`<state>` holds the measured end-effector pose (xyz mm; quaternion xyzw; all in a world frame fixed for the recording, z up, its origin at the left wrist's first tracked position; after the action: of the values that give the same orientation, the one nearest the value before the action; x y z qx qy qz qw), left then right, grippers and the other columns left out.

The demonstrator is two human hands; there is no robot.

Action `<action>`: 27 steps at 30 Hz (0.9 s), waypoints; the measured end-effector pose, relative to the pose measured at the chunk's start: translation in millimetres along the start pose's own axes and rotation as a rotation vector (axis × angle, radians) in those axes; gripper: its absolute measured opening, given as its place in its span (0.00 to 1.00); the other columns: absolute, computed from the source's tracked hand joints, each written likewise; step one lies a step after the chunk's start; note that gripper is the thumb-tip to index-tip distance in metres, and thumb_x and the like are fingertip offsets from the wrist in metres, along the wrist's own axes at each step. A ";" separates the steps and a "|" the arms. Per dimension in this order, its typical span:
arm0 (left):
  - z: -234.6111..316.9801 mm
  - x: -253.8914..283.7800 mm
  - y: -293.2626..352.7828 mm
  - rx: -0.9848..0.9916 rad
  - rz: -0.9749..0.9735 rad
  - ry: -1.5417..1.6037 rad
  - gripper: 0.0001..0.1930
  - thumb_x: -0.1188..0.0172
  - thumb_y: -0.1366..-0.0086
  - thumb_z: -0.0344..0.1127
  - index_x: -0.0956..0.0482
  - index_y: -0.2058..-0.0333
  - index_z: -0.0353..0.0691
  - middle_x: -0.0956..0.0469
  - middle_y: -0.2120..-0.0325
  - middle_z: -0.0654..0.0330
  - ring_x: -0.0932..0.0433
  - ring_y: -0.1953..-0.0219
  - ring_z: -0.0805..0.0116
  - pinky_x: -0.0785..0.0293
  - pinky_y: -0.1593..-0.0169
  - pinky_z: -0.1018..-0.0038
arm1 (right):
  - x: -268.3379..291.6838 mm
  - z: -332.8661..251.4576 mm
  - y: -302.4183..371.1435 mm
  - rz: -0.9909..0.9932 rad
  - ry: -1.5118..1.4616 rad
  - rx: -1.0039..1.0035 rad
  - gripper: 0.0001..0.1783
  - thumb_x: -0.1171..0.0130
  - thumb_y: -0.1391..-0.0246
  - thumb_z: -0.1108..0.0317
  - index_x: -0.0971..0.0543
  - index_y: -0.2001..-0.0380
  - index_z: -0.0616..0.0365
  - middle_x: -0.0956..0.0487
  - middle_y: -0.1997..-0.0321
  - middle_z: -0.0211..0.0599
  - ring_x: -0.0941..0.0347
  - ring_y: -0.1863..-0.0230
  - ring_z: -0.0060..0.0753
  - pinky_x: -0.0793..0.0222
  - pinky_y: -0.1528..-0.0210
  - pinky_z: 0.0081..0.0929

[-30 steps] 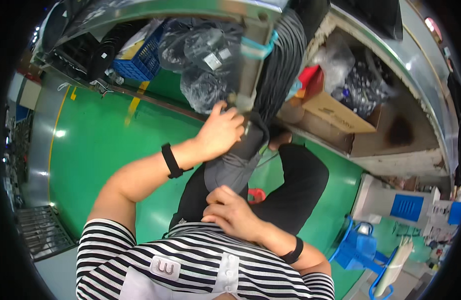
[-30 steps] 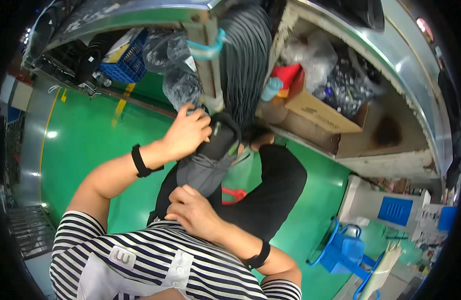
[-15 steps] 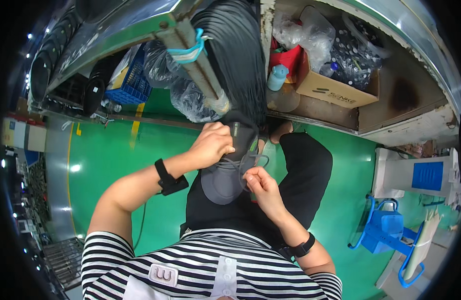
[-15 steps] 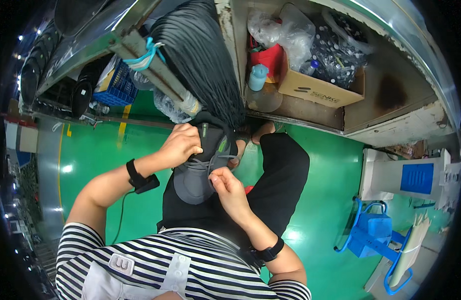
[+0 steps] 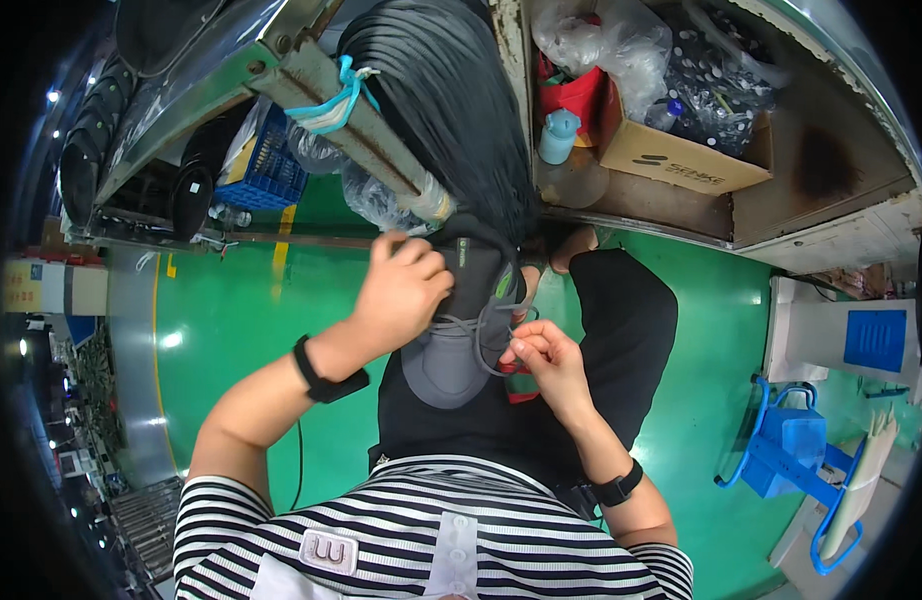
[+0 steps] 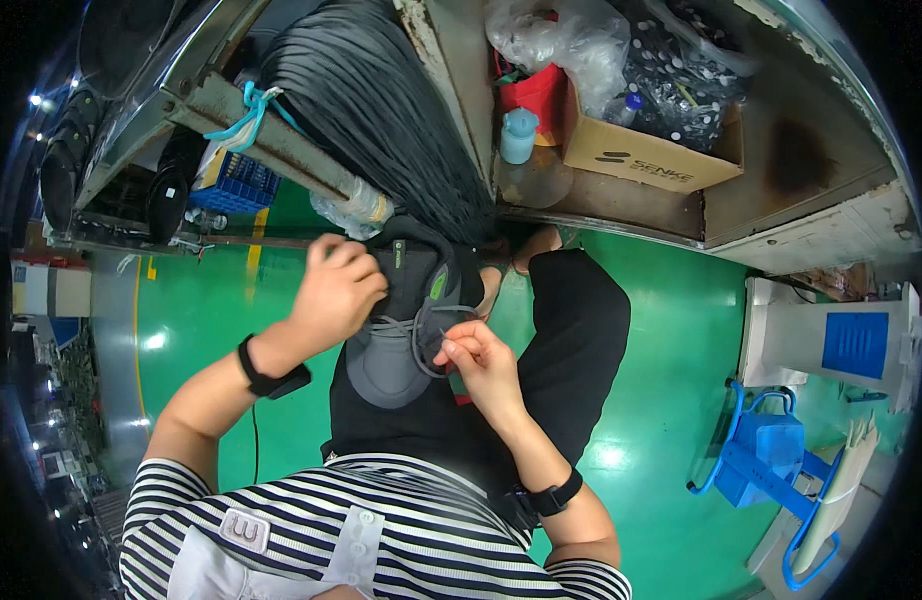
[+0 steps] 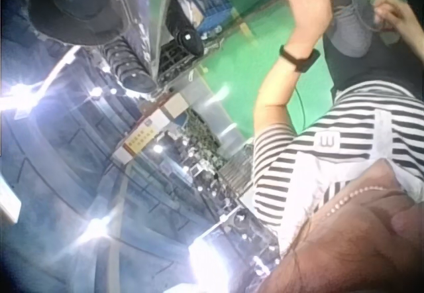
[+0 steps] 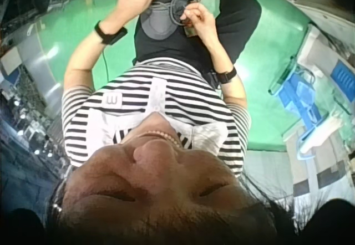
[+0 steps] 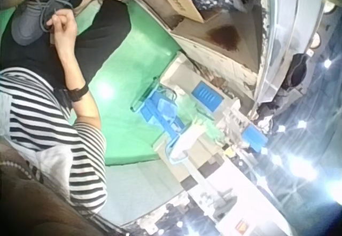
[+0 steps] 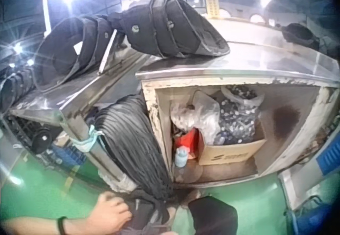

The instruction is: Insert and thread laces into a new shoe.

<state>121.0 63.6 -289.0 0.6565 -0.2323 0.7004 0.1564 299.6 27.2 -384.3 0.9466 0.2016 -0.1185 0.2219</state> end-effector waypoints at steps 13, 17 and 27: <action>5.7 -24.5 -5.6 0.060 -0.139 0.160 0.07 0.35 0.52 0.31 0.22 0.72 0.41 0.27 0.69 0.61 0.29 0.54 0.60 0.39 0.46 0.57 | -8.3 -6.4 -19.7 0.066 0.054 0.095 0.04 0.45 0.40 0.74 0.24 0.63 0.63 0.17 0.70 0.31 0.28 0.72 0.12 0.34 0.68 0.16; 11.2 4.5 -11.9 0.063 0.068 0.009 0.07 0.35 0.52 0.31 0.24 0.74 0.41 0.29 0.70 0.62 0.30 0.58 0.61 0.39 0.46 0.59 | -2.2 -36.2 -23.9 0.160 0.304 0.317 0.03 0.41 0.45 0.74 0.22 0.67 0.60 0.21 0.71 0.31 0.31 0.72 0.23 0.35 0.66 0.23; -18.3 -19.1 -10.1 0.295 0.250 0.552 0.05 0.37 0.46 0.28 0.26 0.74 0.38 0.31 0.71 0.57 0.29 0.65 0.56 0.33 0.61 0.64 | -35.8 -76.9 -38.5 0.247 1.035 0.816 0.05 0.36 0.58 0.72 0.20 0.74 0.54 0.27 0.63 0.30 0.33 0.56 0.41 0.40 0.51 0.40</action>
<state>112.5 83.5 -307.3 0.4241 -0.1559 0.8916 0.0294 261.4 82.9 -320.2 0.9055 0.1113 0.3105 -0.2671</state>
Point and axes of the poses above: each hand's wrist, its own y-axis away from the middle knuckle, its own x-axis out of the back of the hand, z = x × y, the point moved 6 cm from there along -y, towards the middle knuckle
